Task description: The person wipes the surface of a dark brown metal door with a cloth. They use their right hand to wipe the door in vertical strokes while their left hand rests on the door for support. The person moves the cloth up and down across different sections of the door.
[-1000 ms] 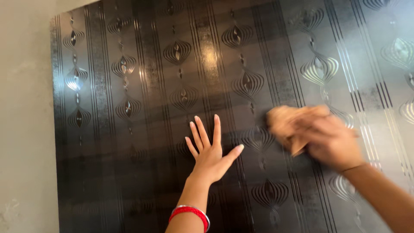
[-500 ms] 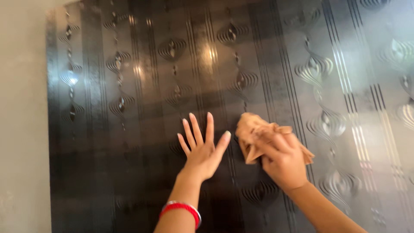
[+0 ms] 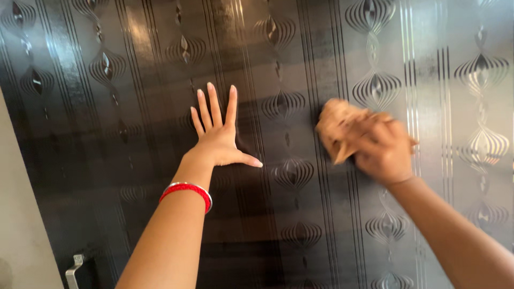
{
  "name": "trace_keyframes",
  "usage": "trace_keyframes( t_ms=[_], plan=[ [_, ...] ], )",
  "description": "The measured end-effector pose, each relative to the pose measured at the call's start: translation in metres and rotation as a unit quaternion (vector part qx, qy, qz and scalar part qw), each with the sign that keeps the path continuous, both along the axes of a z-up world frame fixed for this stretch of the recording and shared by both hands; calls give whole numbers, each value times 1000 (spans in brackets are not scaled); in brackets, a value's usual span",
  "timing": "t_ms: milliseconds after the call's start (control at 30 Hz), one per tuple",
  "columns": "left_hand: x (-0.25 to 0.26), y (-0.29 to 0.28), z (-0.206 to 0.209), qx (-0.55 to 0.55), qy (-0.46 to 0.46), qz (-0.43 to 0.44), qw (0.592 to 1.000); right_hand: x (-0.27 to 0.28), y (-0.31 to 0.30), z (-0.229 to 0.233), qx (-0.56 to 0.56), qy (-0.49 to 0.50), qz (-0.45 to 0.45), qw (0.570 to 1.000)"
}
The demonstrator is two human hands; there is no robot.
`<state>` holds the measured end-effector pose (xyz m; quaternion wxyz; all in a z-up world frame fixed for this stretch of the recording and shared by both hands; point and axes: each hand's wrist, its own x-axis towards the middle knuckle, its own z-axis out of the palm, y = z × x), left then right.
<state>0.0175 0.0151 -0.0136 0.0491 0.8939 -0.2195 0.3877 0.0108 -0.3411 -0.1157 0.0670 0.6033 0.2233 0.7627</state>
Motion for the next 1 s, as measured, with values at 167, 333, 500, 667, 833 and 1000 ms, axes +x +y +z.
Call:
trace_keyframes(
  t_ms=[167, 333, 500, 667, 833, 1000],
  plan=[
    [1, 0, -1, -3, 0, -3, 1000, 11, -47, -6, 223, -48, -6, 974],
    [-3, -1, -4, -7, -13, -14, 1000, 26, -19, -3, 328, -92, 0, 940],
    [-7, 0, -5, 6, -26, -6, 1000, 21, 63, 2, 233, -32, 31, 972],
    [-3, 3, -6, 21, -47, 4, 999, 5, 63, 25, 113, -37, 39, 992],
    [5, 15, -23, 46, -164, -57, 984, 9, -9, 34, 231, -44, -3, 972],
    [13, 20, -35, 60, -229, -75, 969, 18, -101, 10, 320, -80, -46, 943]
  ],
)
